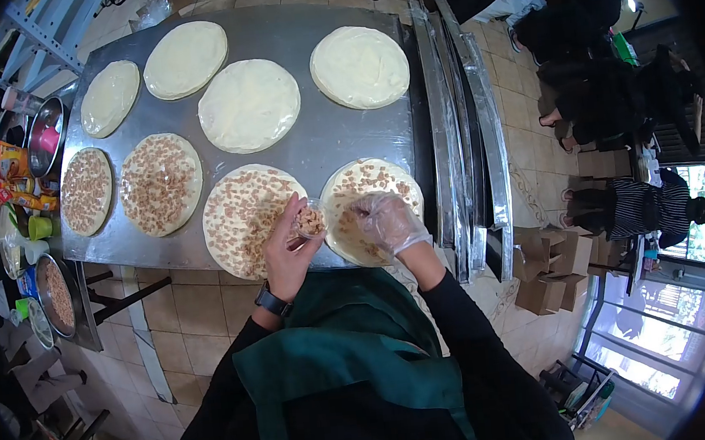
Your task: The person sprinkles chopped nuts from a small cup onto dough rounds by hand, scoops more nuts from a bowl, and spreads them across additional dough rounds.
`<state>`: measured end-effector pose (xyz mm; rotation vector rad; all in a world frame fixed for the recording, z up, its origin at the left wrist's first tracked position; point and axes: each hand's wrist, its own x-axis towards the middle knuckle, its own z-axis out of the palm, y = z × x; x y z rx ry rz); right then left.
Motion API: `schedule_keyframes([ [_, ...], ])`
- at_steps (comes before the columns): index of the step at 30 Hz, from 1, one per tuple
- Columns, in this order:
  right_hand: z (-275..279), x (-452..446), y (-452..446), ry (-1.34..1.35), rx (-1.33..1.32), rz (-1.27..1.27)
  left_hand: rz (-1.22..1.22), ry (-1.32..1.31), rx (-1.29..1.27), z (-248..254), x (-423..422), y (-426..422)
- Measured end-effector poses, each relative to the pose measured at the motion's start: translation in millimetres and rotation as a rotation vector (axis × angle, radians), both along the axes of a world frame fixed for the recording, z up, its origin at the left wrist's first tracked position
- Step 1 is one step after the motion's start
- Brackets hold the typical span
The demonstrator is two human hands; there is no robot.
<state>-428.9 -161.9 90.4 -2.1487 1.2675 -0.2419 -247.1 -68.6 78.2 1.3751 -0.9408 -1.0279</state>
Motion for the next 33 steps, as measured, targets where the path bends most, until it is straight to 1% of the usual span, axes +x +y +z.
schedule_keyframes([
  [2, 0, -4, 8, -0.033, -0.023, -0.023, -0.001, -0.025, 0.006, 2, 2, -1],
  [5, 0, -13, 6, 0.014, -0.077, -0.09, 0.002, -0.006, 0.018, 3, 3, -1],
  [8, -8, -20, -1, 0.042, -0.065, -0.108, -0.041, 0.022, 0.06, 10, 5, -1],
  [11, -4, -9, -5, -0.038, 0.036, -0.187, -0.065, 0.036, 0.068, 9, 5, 0],
  [14, -10, 0, -4, -0.079, -0.015, -0.153, -0.061, 0.054, 0.067, 8, 6, 0],
  [17, -12, 5, -2, -0.08, 0.014, -0.201, -0.057, 0.062, 0.07, 8, 8, 1],
  [20, -6, 2, 3, -0.134, 0.112, -0.178, -0.055, 0.064, 0.071, 6, 10, 2],
  [23, 11, -2, 12, -0.108, 0.115, -0.099, -0.054, 0.057, 0.057, 4, 11, 4],
  [26, 22, -6, 24, 0.055, 0.186, -0.056, -0.056, 0.044, 0.066, 7, 12, 3],
  [29, 17, -18, 38, 0.021, 0.094, 0.006, -0.057, 0.044, 0.061, 7, 14, 4],
  [32, 8, -32, 47, 0.049, 0.062, 0.024, -0.037, 0.03, 0.023, 3, 14, 3],
  [33, 10, -33, 49, 0.047, 0.088, -0.01, -0.027, 0.021, 0.007, 2, 14, 3],
])
